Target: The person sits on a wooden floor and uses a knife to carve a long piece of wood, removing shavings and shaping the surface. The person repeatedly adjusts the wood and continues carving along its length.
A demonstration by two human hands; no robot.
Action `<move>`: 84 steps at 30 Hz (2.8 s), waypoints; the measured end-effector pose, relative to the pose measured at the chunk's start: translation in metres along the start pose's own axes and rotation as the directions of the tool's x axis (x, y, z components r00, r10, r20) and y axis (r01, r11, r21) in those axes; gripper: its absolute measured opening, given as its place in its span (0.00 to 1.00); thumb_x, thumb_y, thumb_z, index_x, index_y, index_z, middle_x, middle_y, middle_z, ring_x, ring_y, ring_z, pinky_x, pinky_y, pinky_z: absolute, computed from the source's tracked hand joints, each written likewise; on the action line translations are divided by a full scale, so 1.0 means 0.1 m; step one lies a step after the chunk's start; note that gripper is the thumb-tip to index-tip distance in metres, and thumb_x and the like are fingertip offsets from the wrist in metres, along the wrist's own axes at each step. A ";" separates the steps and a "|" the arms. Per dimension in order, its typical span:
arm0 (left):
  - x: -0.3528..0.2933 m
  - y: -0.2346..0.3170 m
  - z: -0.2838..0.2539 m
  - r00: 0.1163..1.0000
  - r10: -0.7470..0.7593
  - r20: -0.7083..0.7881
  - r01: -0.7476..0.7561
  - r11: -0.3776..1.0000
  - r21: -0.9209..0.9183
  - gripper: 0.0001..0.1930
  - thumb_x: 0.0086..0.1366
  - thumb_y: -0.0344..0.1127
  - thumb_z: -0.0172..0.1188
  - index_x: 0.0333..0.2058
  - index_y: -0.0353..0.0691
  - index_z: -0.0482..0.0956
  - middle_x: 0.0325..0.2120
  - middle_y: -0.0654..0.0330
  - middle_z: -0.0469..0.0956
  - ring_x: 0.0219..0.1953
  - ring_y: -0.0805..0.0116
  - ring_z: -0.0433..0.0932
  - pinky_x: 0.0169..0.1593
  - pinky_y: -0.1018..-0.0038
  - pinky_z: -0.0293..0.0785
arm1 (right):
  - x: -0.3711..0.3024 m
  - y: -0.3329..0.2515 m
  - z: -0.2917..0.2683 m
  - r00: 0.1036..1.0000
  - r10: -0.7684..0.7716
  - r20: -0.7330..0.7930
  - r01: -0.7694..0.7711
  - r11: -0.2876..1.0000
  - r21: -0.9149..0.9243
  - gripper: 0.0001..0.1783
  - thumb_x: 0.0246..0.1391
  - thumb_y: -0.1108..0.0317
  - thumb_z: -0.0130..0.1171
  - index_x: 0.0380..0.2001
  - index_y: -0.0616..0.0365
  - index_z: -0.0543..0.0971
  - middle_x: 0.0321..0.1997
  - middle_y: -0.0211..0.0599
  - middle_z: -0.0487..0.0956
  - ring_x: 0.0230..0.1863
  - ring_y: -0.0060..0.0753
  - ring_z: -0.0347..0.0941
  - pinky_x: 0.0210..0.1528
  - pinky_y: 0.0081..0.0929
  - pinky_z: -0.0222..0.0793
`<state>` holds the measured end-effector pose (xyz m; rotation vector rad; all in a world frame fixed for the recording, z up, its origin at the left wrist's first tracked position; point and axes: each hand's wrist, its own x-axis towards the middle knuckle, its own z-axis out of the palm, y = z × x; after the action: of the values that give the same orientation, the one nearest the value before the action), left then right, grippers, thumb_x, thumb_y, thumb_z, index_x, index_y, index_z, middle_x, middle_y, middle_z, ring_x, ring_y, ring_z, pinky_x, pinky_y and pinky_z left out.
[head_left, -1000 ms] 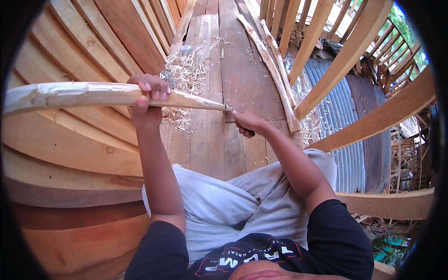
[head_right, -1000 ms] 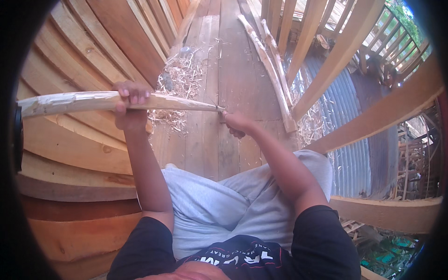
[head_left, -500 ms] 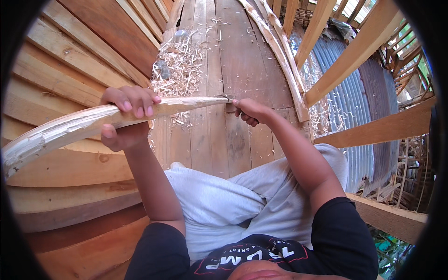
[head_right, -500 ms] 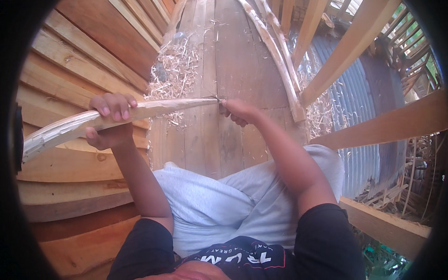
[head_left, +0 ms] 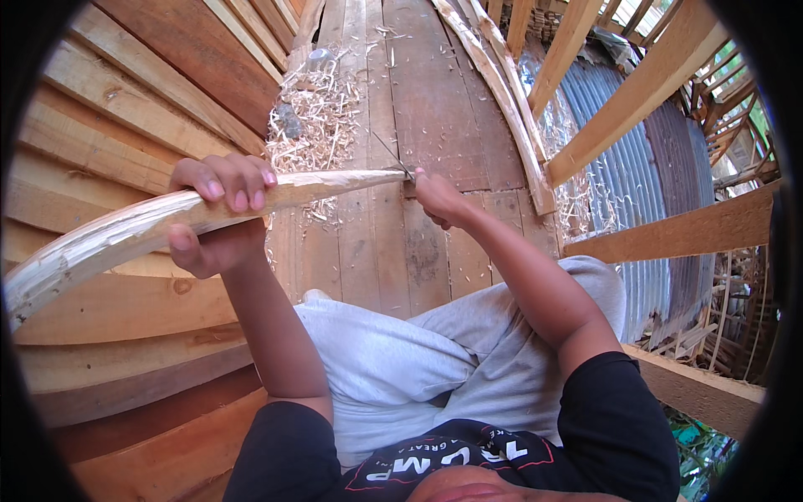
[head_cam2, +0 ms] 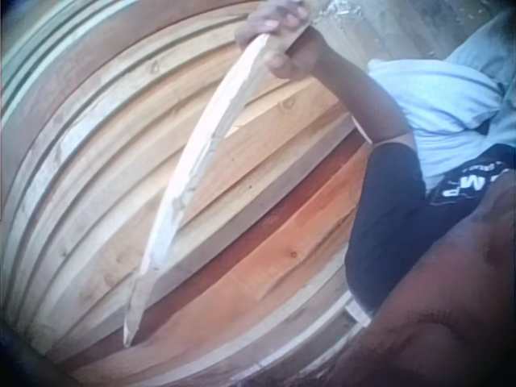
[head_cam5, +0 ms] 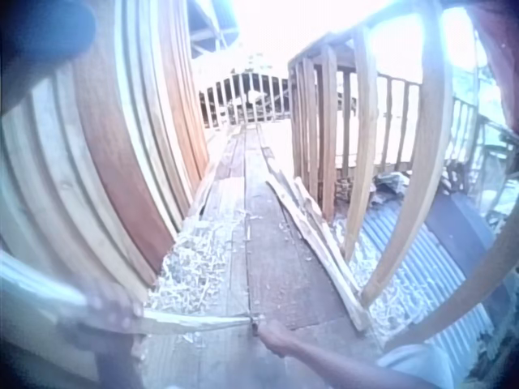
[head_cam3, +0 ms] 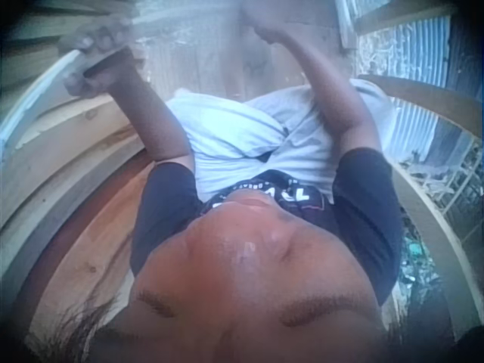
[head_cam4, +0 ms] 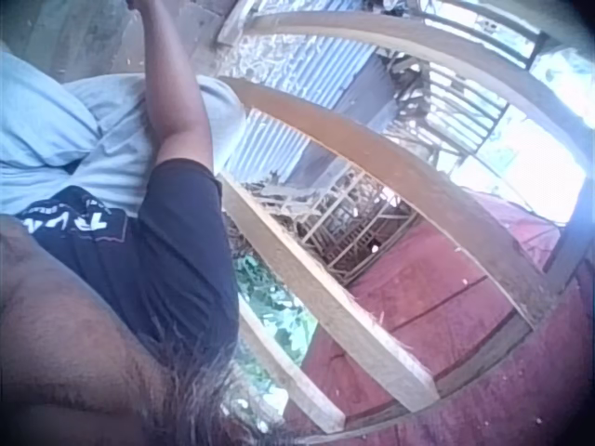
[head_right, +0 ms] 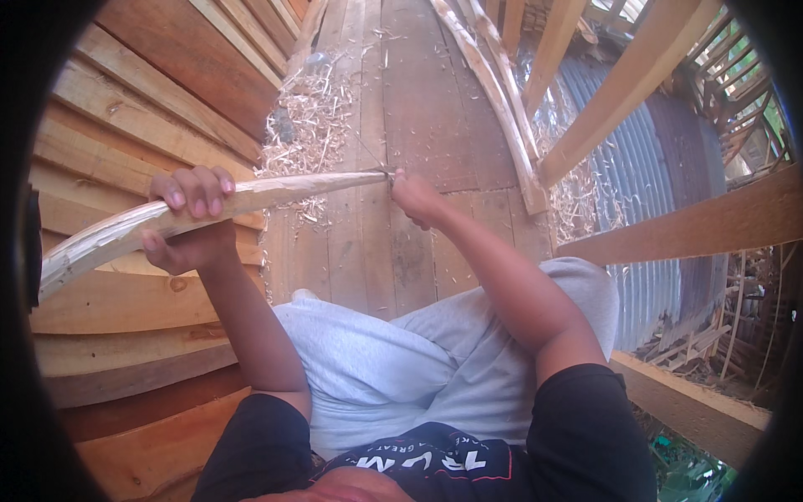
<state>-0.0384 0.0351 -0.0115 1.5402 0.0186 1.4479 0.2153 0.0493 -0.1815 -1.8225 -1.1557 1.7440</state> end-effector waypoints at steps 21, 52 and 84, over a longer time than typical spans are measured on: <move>-0.01 -0.05 0.16 0.977 0.017 -0.213 -0.029 0.998 -0.050 0.17 0.58 0.48 0.57 0.31 0.39 0.67 0.20 0.61 0.67 0.25 0.69 0.68 0.36 0.69 0.67 | 0.09 0.15 -0.01 0.999 0.018 0.048 -0.019 1.000 0.015 0.30 0.63 0.41 0.23 0.25 0.54 0.63 0.12 0.28 0.54 0.10 0.25 0.51 0.11 0.30 0.48; 0.07 0.06 0.26 0.892 -0.158 -0.424 0.145 0.987 -0.062 0.09 0.54 0.37 0.58 0.30 0.41 0.69 0.20 0.63 0.66 0.28 0.69 0.68 0.40 0.70 0.67 | -0.51 0.55 -0.01 0.967 -0.054 -0.248 0.013 0.986 -0.164 0.28 0.63 0.46 0.29 0.27 0.61 0.67 0.18 0.34 0.62 0.14 0.26 0.56 0.15 0.31 0.51; 0.12 -0.04 0.41 0.820 -0.027 -0.571 0.023 1.000 -0.015 0.08 0.56 0.35 0.58 0.31 0.37 0.70 0.19 0.62 0.67 0.25 0.69 0.68 0.36 0.70 0.68 | -0.73 0.57 -0.06 0.864 -0.246 -0.439 0.030 0.896 -0.443 0.24 0.39 0.63 0.51 0.37 0.74 0.78 0.44 0.65 0.76 0.50 0.57 0.73 0.52 0.41 0.68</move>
<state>-0.0013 0.0188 0.0027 1.0381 0.3924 1.8387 0.2452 -0.0386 -0.1752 -2.1809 -1.4712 0.8982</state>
